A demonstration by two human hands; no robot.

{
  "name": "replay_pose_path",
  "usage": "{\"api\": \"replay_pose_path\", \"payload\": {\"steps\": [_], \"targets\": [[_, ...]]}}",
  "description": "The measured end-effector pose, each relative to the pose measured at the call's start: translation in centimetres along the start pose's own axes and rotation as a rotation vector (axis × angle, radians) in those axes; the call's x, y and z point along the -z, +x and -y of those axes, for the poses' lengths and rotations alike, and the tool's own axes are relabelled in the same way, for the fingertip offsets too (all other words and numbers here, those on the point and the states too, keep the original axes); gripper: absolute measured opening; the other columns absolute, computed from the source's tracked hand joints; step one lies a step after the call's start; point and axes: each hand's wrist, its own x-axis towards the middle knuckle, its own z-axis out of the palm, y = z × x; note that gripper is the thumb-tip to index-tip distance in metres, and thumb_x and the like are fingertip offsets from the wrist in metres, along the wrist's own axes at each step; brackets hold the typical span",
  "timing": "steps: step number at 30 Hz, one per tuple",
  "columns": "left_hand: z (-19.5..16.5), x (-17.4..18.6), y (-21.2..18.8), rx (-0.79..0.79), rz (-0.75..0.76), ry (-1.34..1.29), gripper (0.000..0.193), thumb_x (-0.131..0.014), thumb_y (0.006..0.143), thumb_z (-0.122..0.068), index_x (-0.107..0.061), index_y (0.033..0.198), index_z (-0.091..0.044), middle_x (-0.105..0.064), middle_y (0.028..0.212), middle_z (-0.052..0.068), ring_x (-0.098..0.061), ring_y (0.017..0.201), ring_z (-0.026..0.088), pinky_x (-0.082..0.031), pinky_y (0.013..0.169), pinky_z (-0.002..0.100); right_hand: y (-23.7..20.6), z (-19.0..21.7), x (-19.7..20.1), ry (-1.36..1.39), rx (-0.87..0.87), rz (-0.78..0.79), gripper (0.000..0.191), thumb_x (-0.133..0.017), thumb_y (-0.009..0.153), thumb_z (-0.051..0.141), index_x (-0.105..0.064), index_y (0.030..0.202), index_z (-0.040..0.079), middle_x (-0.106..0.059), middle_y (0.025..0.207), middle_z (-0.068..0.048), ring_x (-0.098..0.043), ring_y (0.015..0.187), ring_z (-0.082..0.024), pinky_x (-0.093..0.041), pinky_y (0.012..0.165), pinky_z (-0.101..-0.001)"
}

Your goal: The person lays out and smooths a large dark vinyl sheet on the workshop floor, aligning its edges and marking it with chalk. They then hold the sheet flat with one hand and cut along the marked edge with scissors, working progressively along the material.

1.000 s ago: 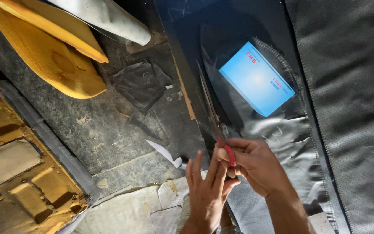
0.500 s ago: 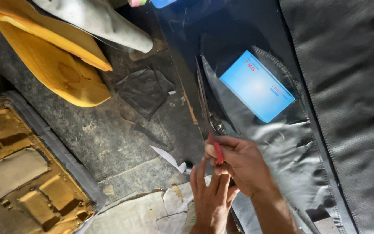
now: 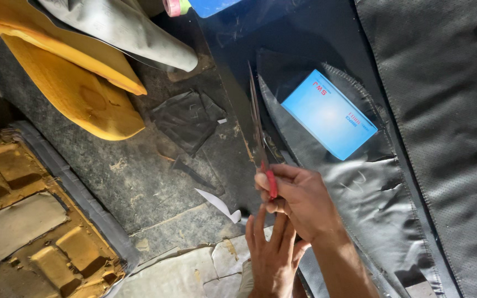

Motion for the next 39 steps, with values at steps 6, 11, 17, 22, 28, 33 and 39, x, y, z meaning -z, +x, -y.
{"api": "replay_pose_path", "payload": {"steps": [6, 11, 17, 22, 28, 33, 39], "targets": [[0.0, 0.4, 0.3, -0.017, -0.021, -0.002, 0.064, -0.071, 0.092, -0.046, -0.057, 0.143, -0.010, -0.051, 0.155, 0.009, -0.038, 0.142, 0.045, -0.027, 0.111, 0.067, 1.1, 0.8, -0.6, 0.040, 0.049, 0.063, 0.035, -0.079, 0.084, 0.014, -0.075, 0.110, -0.009, -0.071, 0.078, -0.008, -0.063, 0.064, -0.012, -0.053, 0.053, -0.0261], [-0.2, 0.7, 0.4, -0.004, -0.003, -0.027, 0.065, -0.074, 0.089, -0.043, -0.056, 0.143, -0.010, -0.051, 0.155, 0.010, -0.039, 0.141, 0.047, -0.028, 0.111, 0.068, 2.2, 2.8, -2.0, -0.031, 0.074, 0.007, 0.031, -0.078, 0.085, 0.015, -0.077, 0.107, -0.007, -0.073, 0.078, -0.009, -0.066, 0.063, -0.014, -0.055, 0.054, -0.0272], [0.2, 0.0, -0.9, 0.012, 0.074, -0.006, 0.059, -0.080, 0.074, -0.019, -0.058, 0.129, -0.009, -0.056, 0.147, 0.010, -0.041, 0.142, 0.049, -0.028, 0.113, 0.069, 0.9, 2.4, -3.6, -0.086, 0.153, 0.008, 0.027, -0.077, 0.084, 0.015, -0.079, 0.105, -0.001, -0.073, 0.078, -0.008, -0.066, 0.063, -0.013, -0.054, 0.053, -0.0263], [2.2, -2.6, -4.4, -0.060, -0.110, -0.066, 0.047, -0.074, 0.081, -0.018, -0.061, 0.126, -0.012, -0.061, 0.134, 0.008, -0.050, 0.130, 0.042, -0.034, 0.107, 0.061, -4.9, -7.2, -0.1, -0.423, 0.143, 0.002, 0.025, -0.074, 0.086, 0.015, -0.084, 0.105, 0.001, -0.080, 0.081, -0.007, -0.069, 0.069, -0.011, -0.056, 0.064, -0.0250], [10.0, -3.1, -11.4, 0.073, 0.256, -0.045, 0.034, -0.063, 0.090, -0.020, -0.065, 0.123, -0.014, -0.067, 0.116, 0.010, -0.062, 0.107, 0.034, -0.047, 0.088, 0.049, -11.0, -20.4, 9.0, -0.255, 0.211, 0.185, 0.035, -0.087, 0.078, 0.001, -0.078, 0.111, -0.007, -0.084, 0.103, -0.013, -0.080, 0.099, -0.020, -0.062, 0.090, -0.0339], [16.0, 4.2, -18.4, 0.197, -0.012, -0.318, 0.026, -0.051, 0.096, -0.012, -0.067, 0.117, -0.010, -0.069, 0.106, 0.009, -0.068, 0.095, 0.033, -0.054, 0.081, 0.047, -18.3, -23.7, 17.5, -0.107, -0.131, 0.121, 0.050, -0.084, 0.078, -0.001, -0.072, 0.126, 0.002, -0.082, 0.100, -0.012, -0.080, 0.090, -0.020, -0.063, 0.084, -0.0341], [14.3, 9.7, -20.2, 0.306, 0.254, 0.275, 0.050, -0.071, 0.082, -0.024, -0.065, 0.126, -0.002, -0.063, 0.125, 0.028, -0.059, 0.109, 0.043, -0.049, 0.091, 0.051, -31.9, -27.4, 23.3, 0.002, 0.019, -0.019, 0.040, -0.076, 0.079, 0.000, -0.074, 0.120, 0.002, -0.079, 0.086, -0.010, -0.070, 0.065, -0.017, -0.059, 0.059, -0.0325]]}}
